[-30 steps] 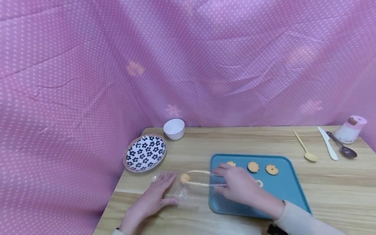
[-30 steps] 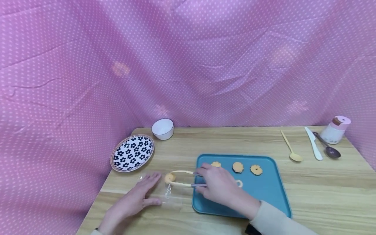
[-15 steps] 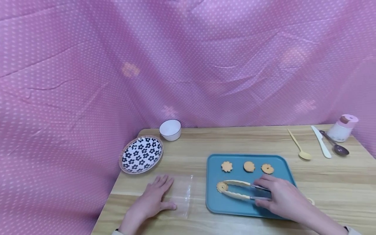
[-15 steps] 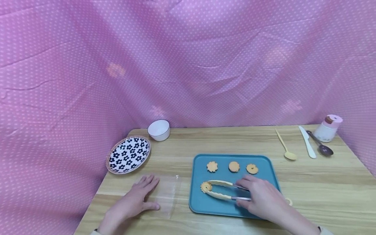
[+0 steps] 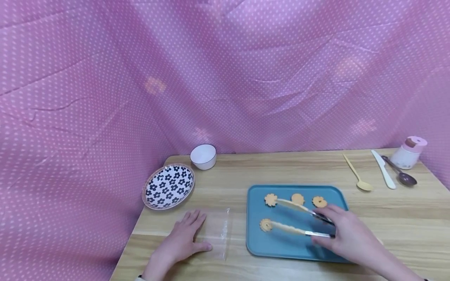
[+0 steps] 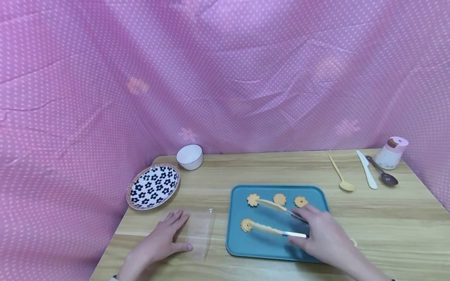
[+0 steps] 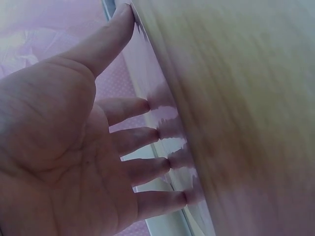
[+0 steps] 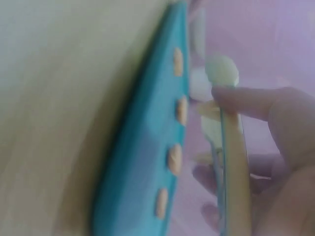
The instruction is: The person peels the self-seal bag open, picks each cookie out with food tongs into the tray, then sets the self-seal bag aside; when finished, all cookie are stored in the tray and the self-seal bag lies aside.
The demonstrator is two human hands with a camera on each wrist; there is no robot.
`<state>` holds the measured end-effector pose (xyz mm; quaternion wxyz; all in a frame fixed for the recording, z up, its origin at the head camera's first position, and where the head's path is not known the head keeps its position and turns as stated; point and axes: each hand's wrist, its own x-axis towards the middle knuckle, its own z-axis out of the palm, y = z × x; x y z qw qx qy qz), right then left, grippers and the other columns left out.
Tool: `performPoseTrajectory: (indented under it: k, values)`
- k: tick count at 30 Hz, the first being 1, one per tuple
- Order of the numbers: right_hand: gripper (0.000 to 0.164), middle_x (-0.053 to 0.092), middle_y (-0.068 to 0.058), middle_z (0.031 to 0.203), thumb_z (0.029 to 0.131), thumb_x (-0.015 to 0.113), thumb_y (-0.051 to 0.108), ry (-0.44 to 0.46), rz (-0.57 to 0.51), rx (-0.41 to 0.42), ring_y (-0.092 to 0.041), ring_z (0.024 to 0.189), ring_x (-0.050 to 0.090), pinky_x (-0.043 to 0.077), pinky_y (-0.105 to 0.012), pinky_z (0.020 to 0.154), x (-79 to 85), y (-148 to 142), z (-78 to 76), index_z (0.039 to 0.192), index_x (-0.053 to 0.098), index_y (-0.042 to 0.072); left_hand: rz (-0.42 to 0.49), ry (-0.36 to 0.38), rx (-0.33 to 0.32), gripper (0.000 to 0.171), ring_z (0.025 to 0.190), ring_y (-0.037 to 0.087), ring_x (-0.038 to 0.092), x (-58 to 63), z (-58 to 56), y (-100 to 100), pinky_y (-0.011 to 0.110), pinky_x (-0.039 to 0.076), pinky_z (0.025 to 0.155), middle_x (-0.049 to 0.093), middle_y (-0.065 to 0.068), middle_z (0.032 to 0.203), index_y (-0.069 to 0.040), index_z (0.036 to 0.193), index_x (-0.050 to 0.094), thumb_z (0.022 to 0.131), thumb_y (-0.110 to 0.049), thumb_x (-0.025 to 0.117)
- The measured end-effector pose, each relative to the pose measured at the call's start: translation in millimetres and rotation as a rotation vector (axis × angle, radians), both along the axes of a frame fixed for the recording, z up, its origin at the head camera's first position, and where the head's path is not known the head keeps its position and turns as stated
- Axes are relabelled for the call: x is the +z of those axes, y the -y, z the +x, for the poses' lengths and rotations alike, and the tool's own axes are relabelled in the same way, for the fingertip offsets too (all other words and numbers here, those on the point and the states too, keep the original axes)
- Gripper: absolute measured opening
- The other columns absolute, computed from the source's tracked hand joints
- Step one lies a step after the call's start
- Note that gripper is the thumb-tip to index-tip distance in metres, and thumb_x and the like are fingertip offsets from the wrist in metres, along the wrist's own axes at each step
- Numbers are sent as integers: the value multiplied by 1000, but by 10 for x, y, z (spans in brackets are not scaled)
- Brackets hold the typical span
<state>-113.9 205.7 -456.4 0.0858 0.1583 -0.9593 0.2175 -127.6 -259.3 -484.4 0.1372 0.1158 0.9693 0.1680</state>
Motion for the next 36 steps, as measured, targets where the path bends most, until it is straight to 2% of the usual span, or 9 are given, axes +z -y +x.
performPoseTrajectory:
  k: [2,4,7,10,15,17,22,30,36]
  values:
    - [73,74,-4,109,65,92,51,1,-29,-64,-24,92,70,58,-44,69,36,-65,-3,123,70,14,0,-2,-1,103,156,46,22,2,-9,-2,74,20,122,28,17,168,-14,156,40,76,-68,74]
    - [76,74,-12,111,67,89,56,51,-37,-144,-29,90,70,55,-45,64,76,-158,-10,125,69,11,2,1,0,103,156,46,21,2,-16,0,74,20,122,28,16,168,-14,156,40,76,-69,74]
    - [83,74,-18,111,69,82,68,150,-20,-278,-32,86,69,47,-36,56,132,-337,-31,128,67,12,3,9,10,103,157,45,21,3,-21,-1,74,19,123,27,15,169,-15,156,40,76,-68,75]
    - [93,73,-18,102,71,73,78,222,9,-400,-32,79,66,38,-32,50,163,-562,-63,132,62,9,-3,16,24,105,157,45,20,2,-29,-4,74,18,123,27,14,169,-15,156,39,74,-68,76]
    - [86,65,-11,75,72,63,87,338,34,-545,-26,64,59,32,-33,45,129,-934,-118,103,61,7,-20,11,54,106,158,43,20,3,-30,6,74,19,123,27,12,169,-16,156,41,71,-66,78]
    - [81,58,-6,66,71,61,89,385,42,-576,-23,60,55,32,-35,44,94,-1047,-132,88,57,10,-25,1,65,105,157,42,21,3,-24,17,73,20,123,29,11,169,-16,155,42,69,-65,80]
    - [82,56,-7,59,67,61,92,477,70,-659,-23,56,55,35,-37,45,-2,-1191,-142,72,55,11,-39,-45,91,107,148,44,37,11,-20,21,71,32,119,38,13,162,-17,152,47,62,-62,85]
    - [86,58,-6,49,65,59,95,528,81,-672,-24,50,56,35,-37,46,-93,-1201,-160,69,54,9,-92,-65,126,107,131,45,52,29,-26,43,64,50,105,46,10,153,-21,147,51,55,-63,86]
    - [86,56,-7,50,65,61,93,508,71,-670,-23,52,55,35,-35,44,-137,-1209,-178,67,54,7,-92,-55,122,108,134,41,51,27,-30,67,67,45,109,46,11,153,-18,147,51,55,-63,87]
